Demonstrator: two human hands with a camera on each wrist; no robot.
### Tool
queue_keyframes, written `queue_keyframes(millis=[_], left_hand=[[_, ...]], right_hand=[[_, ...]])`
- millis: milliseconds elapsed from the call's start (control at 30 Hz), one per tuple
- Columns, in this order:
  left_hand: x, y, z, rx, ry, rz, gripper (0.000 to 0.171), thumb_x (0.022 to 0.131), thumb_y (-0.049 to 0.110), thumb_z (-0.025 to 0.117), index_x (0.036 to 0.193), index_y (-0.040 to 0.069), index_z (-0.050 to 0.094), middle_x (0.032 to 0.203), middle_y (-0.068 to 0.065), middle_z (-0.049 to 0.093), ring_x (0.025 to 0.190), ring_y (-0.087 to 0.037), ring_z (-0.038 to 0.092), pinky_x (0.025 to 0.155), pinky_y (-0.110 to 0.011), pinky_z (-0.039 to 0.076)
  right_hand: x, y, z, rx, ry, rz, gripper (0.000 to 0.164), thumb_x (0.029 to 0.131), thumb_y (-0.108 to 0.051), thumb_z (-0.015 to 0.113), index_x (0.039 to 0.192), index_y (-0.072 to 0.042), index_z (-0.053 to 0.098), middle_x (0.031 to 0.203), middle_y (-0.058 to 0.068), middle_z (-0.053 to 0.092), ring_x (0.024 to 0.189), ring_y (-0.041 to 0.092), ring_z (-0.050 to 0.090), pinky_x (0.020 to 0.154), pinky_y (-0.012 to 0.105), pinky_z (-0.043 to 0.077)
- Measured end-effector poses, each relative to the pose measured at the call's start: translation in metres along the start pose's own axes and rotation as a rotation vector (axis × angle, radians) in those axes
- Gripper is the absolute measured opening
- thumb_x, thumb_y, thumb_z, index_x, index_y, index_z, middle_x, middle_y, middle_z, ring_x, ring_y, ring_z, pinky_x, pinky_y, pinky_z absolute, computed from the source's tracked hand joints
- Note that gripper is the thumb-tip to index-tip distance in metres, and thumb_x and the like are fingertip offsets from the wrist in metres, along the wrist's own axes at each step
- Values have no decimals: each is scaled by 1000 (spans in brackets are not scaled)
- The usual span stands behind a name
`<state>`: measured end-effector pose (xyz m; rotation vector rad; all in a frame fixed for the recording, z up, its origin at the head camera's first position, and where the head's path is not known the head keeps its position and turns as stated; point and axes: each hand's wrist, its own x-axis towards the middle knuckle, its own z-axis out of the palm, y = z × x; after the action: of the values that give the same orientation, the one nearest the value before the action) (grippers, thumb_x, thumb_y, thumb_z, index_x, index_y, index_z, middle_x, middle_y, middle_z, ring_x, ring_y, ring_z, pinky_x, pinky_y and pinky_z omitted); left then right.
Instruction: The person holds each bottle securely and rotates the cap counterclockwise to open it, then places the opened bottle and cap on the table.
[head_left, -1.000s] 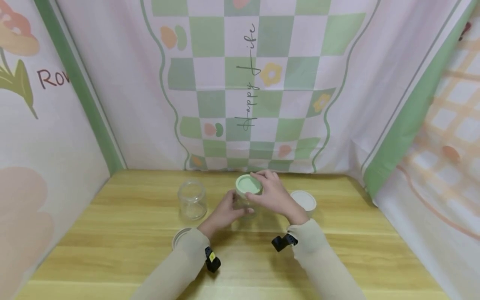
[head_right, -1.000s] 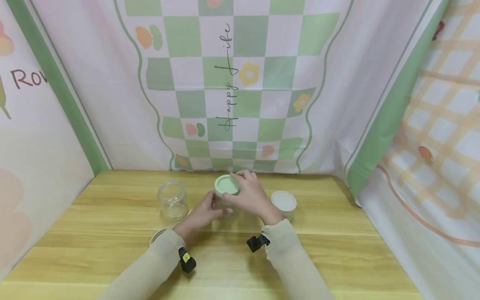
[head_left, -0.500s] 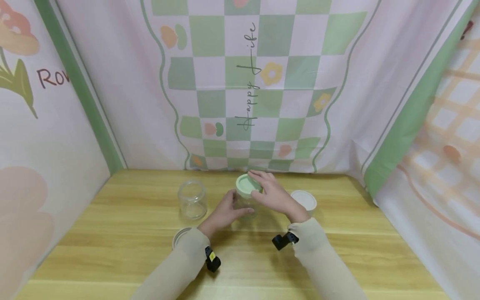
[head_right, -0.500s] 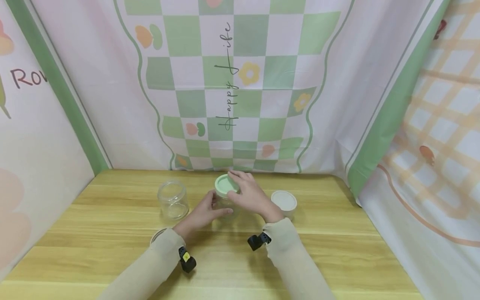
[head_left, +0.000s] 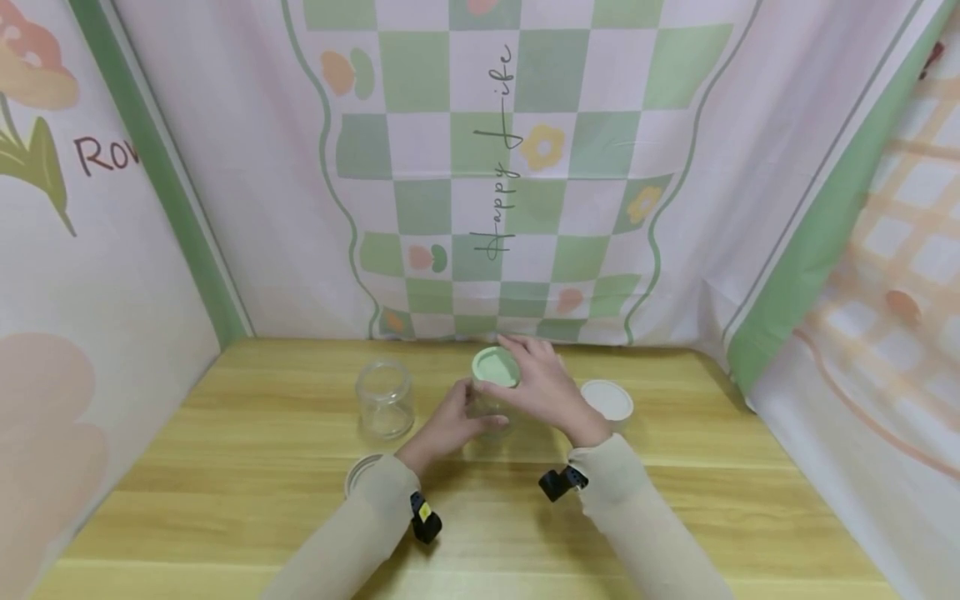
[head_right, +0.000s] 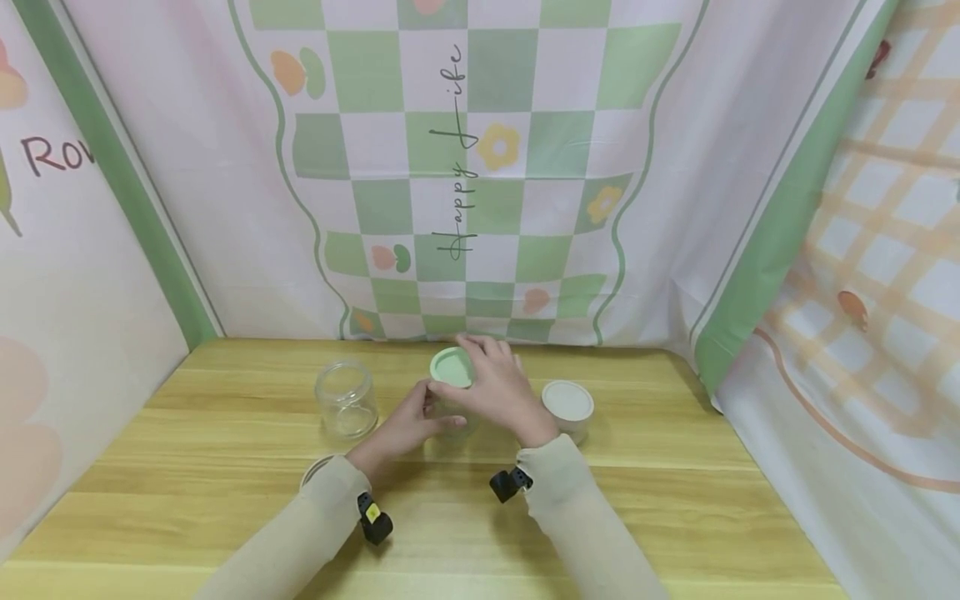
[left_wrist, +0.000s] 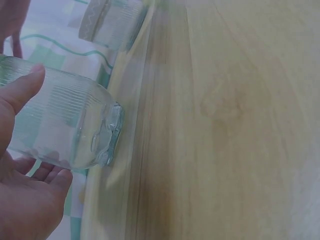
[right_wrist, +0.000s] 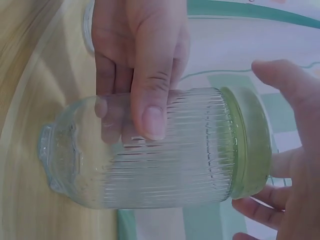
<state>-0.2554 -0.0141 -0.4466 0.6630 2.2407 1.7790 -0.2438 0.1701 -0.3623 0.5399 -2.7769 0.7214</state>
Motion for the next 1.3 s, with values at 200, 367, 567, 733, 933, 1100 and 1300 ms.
queue_keyframes(millis=[200, 367, 567, 733, 933, 1100, 1300], left_hand=[[-5, 14, 0, -2, 0, -2, 81, 93, 21, 75, 153, 0, 26, 158, -25, 24, 145, -41, 25, 117, -58, 22], [-13, 32, -2, -3, -11, 2, 79, 93, 20, 74, 153, -2, 27, 158, -26, 25, 145, -42, 25, 117, -59, 23], [-16, 35, -2, 8, -4, -17, 81, 93, 23, 74, 153, -2, 25, 159, -27, 21, 144, -45, 25, 116, -60, 24], [-16, 35, -1, 7, -1, -15, 80, 94, 22, 73, 153, -3, 26, 158, -28, 22, 144, -45, 26, 115, -60, 24], [-16, 35, -2, 4, -2, -17, 80, 93, 21, 74, 153, -2, 26, 158, -27, 23, 144, -45, 25, 116, -60, 24], [-17, 36, -2, -11, 0, -17, 80, 94, 21, 73, 152, -3, 25, 157, -27, 24, 144, -45, 25, 115, -62, 24], [-18, 37, -2, -12, -4, -27, 82, 94, 22, 73, 153, -4, 22, 158, -28, 22, 144, -46, 24, 115, -63, 24]], right_hand=[[-1, -1, 1, -45, 30, 8, 92, 82, -72, 66, 149, -11, 48, 140, 14, 50, 129, 34, 41, 101, 60, 38], [-1, -1, 3, -55, 43, 1, 90, 82, -70, 67, 147, -10, 50, 136, 13, 52, 125, 33, 44, 97, 57, 41], [-2, -2, 3, -44, 37, -8, 86, 85, -65, 68, 148, -8, 50, 136, 14, 52, 126, 33, 44, 96, 57, 41], [-2, -4, 2, -38, 32, -13, 84, 86, -62, 70, 147, -7, 50, 135, 15, 52, 126, 34, 44, 96, 58, 42], [-1, -2, 2, -45, 32, -31, 83, 87, -60, 70, 146, -5, 51, 135, 15, 52, 125, 35, 45, 96, 58, 42], [0, -2, 1, -33, 38, -34, 81, 88, -59, 69, 146, -5, 51, 134, 15, 53, 123, 35, 46, 92, 55, 45], [0, -6, -4, -17, 46, -31, 80, 88, -59, 69, 146, -7, 51, 133, 14, 54, 118, 33, 48, 84, 48, 49]])
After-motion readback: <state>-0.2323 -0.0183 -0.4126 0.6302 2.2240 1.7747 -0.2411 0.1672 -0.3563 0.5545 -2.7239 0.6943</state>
